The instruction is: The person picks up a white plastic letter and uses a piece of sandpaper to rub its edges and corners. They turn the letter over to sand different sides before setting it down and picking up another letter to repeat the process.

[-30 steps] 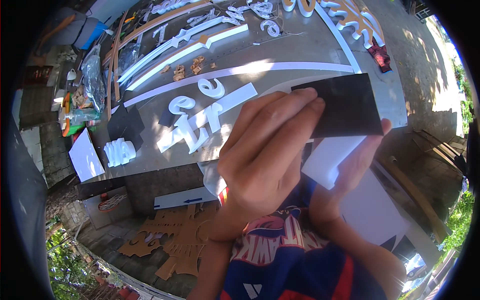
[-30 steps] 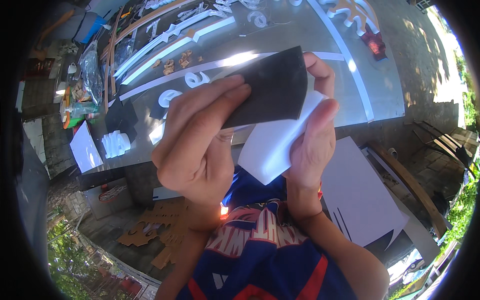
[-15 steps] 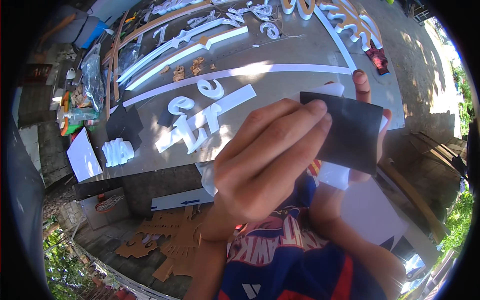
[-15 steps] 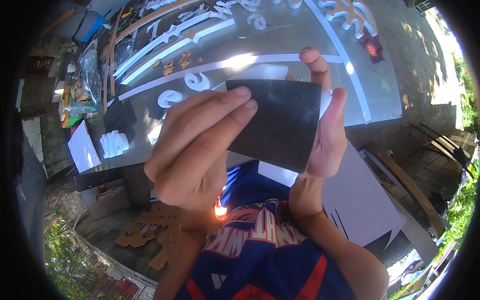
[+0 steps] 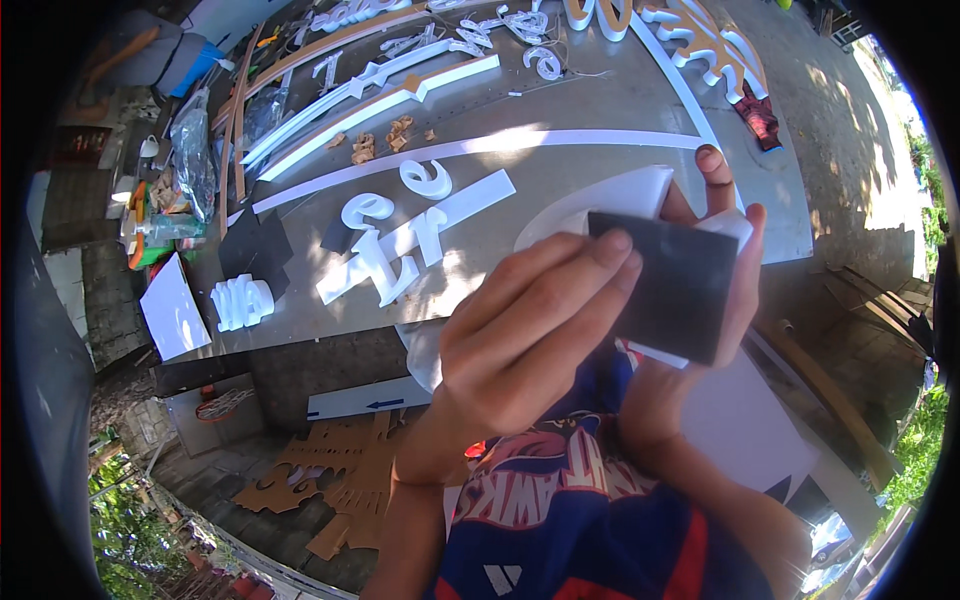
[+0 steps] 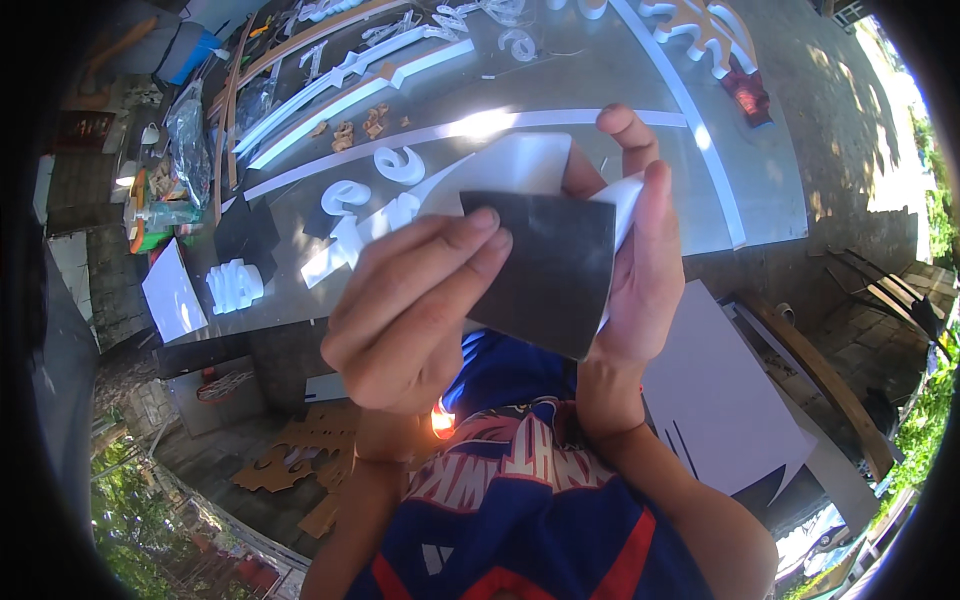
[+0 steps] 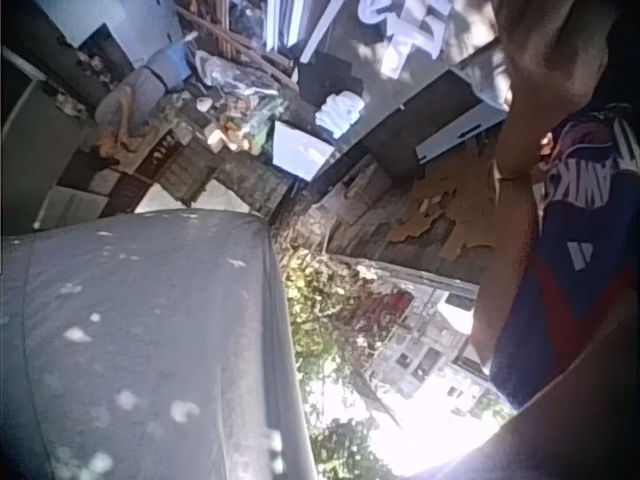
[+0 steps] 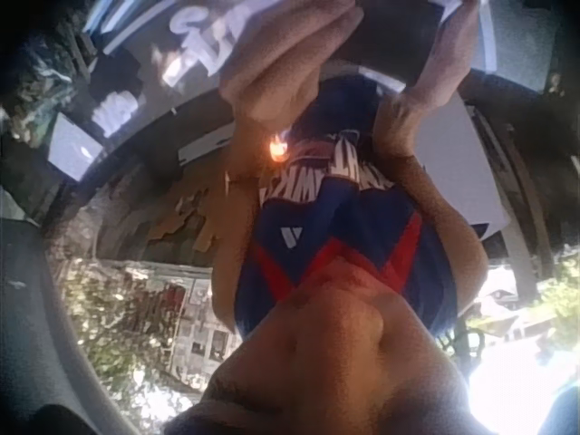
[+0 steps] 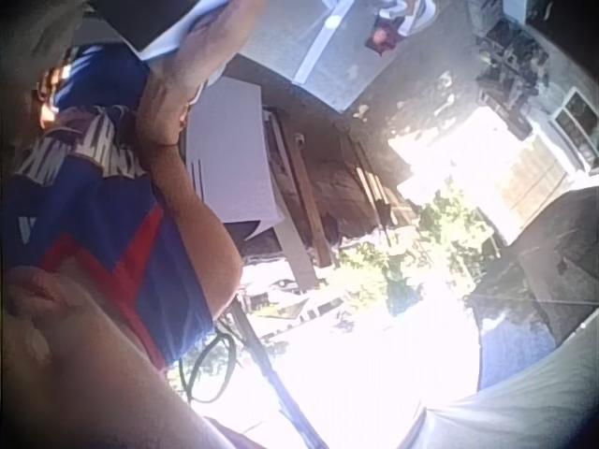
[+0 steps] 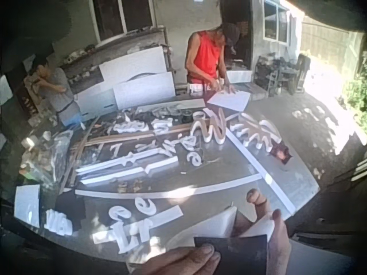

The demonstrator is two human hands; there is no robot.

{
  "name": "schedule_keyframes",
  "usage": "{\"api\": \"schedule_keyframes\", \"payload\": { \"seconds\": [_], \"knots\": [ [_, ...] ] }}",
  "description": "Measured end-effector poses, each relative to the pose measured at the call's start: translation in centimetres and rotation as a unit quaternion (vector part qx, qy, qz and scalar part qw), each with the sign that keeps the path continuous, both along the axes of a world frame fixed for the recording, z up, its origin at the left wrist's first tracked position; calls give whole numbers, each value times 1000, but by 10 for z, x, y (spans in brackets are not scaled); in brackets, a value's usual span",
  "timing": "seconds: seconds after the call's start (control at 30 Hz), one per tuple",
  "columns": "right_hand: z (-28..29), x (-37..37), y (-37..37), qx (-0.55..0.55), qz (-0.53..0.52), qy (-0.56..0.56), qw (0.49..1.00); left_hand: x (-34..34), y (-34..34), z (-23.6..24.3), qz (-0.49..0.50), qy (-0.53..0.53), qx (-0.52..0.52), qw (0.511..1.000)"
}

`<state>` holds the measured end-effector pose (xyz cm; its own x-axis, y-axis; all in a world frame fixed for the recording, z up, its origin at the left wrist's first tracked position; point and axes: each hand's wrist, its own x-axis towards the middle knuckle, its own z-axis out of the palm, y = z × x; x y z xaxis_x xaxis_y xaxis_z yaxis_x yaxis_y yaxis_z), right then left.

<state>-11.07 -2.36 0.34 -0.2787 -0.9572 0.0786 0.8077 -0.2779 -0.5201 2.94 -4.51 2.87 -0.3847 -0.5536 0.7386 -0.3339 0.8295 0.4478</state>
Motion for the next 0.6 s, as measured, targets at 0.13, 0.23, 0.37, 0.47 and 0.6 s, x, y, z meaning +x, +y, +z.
{"api": "schedule_keyframes", "payload": {
  "seconds": [0.13, 0.23, 0.37, 0.47, 0.6],
  "knots": [
    [9, 7, 13, 41, -51, 51, 997, 3, 18, 7, 0, -32, 65, 997],
    [-11, 11, 46, 110, -75, 312, 941, -1, -7, 8, -10, 11, -75, 997],
    [-37, 9, 78, 214, -120, 651, 718, -14, -25, 17, 7, 36, -78, 996],
    [-46, -1, 87, 243, -146, 763, 581, -4, -25, 11, 11, 28, -103, 994],
    [-70, -3, 105, 269, -154, 815, 490, 15, 3, -3, 34, -28, -43, 998]
  ]
}}
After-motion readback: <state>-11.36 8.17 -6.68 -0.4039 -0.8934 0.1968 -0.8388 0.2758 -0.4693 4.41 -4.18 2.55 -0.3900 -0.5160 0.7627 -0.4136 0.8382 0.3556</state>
